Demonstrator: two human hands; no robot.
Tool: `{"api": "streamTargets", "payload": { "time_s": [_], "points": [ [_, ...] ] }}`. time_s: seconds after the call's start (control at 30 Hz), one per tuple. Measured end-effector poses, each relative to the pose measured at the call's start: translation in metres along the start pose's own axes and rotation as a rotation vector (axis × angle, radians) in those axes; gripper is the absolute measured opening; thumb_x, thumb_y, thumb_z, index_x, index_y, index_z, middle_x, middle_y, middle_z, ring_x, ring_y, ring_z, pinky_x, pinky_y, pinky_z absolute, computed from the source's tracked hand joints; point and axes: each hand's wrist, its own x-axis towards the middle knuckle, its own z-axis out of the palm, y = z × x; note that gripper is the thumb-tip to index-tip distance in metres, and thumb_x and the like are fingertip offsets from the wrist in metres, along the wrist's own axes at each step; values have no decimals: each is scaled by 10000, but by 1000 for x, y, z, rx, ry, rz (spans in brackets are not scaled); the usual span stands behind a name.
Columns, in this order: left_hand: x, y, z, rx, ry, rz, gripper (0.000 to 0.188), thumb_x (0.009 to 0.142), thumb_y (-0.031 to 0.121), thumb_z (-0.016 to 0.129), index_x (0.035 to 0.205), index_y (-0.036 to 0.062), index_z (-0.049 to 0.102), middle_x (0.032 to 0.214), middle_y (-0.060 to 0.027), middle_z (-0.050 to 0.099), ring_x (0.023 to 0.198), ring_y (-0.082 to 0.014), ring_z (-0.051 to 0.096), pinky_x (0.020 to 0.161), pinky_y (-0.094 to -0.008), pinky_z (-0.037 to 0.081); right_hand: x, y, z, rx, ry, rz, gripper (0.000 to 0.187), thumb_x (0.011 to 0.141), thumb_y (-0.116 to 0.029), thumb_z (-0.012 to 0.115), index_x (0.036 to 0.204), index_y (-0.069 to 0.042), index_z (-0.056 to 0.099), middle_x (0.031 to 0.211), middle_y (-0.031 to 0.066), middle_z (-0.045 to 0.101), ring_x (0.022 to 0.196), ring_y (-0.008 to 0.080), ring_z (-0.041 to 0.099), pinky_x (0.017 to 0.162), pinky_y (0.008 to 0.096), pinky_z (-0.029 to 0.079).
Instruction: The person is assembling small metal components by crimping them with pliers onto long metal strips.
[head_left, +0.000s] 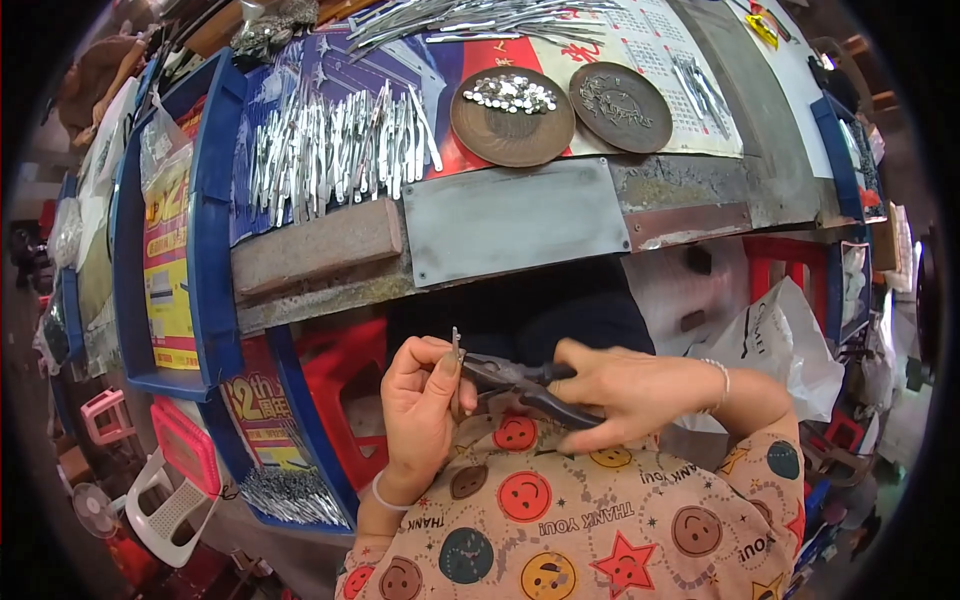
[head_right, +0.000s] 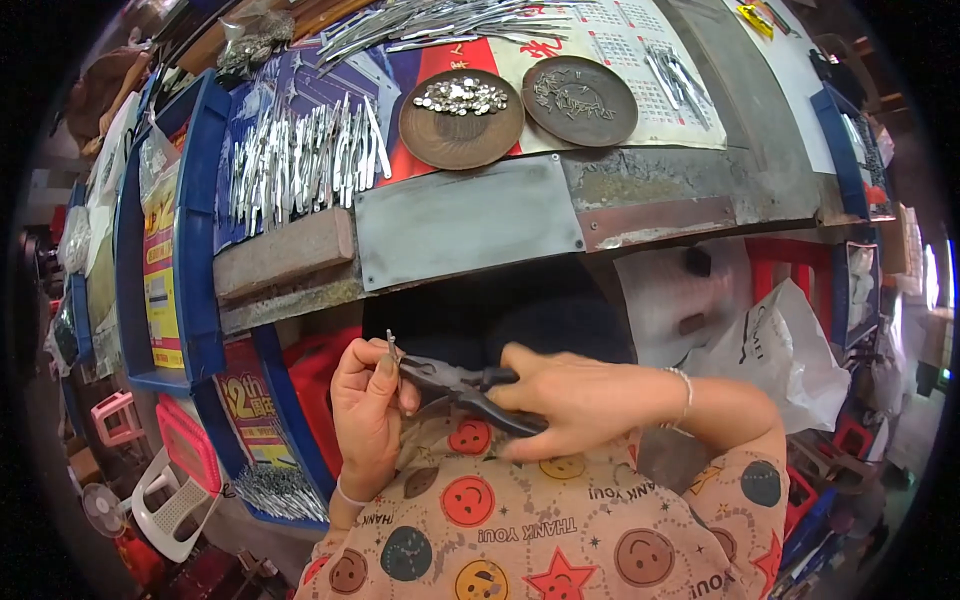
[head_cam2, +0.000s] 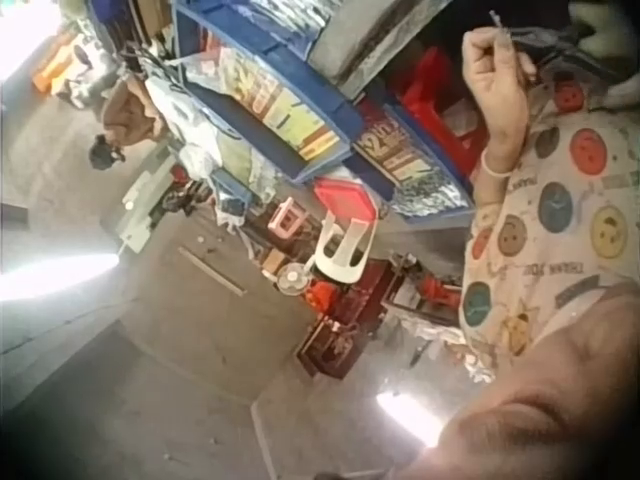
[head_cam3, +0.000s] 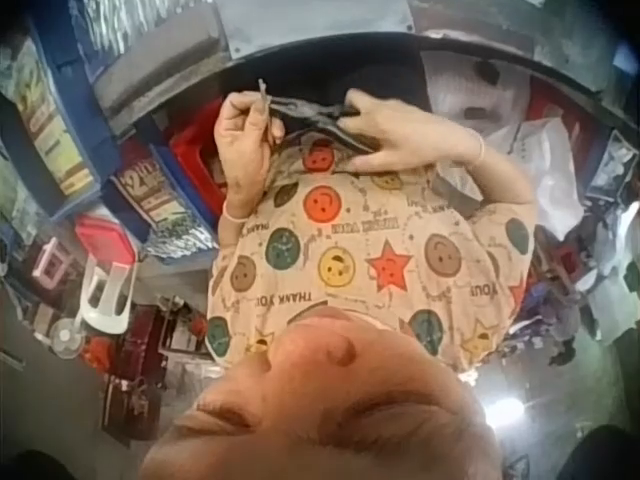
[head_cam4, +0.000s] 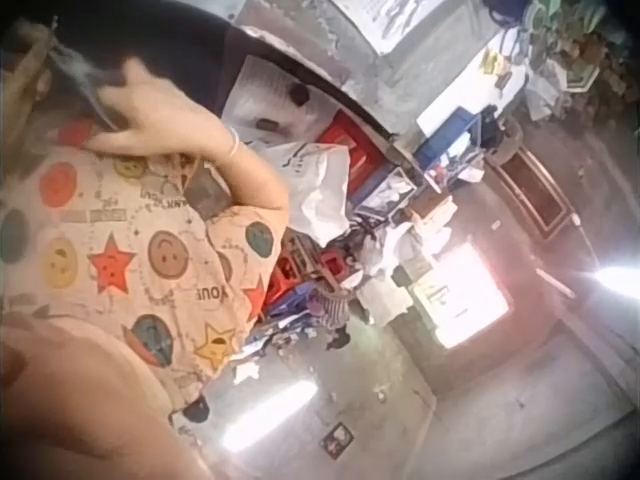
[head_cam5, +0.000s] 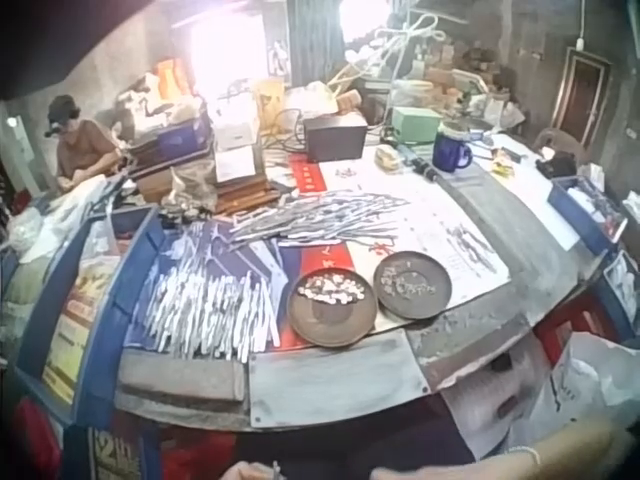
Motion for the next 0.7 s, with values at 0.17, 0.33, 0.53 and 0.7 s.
{"api": "streamTargets", "payload": {
  "time_s": [0.17,0.33,0.53,0.7],
  "points": [
    [-7,2,-5,-89,-5,-85,112,979,127,561,936,33,519,851,-23,543,595,-88,517,519,-208,400,-4,-1,17,-298,272,-84,434,756,-317,763,1034,-23,608,969,178,422,871,355,523,730,431,464],
    [-10,2,-10,-152,10,-162,119,984,149,555,948,39,526,802,-25,549,573,-88,500,517,-212,396,1,-1,23,-641,430,-111,418,712,-289,784,1044,-78,642,965,130,419,889,272,459,726,358,428],
    [-9,0,-11,-185,-3,-193,101,981,140,558,963,45,530,721,-17,542,552,-93,496,510,-210,396,3,-4,22,-700,437,-71,375,706,-273,783,1004,-95,642,955,110,414,889,253,451,718,341,400],
    [-5,-1,-10,-172,29,-193,98,980,135,558,966,43,529,748,-21,553,560,-95,507,513,-204,407,5,-2,18,-700,440,-70,354,701,-268,786,977,-105,636,952,100,411,888,244,448,700,332,378]
  ]
}}
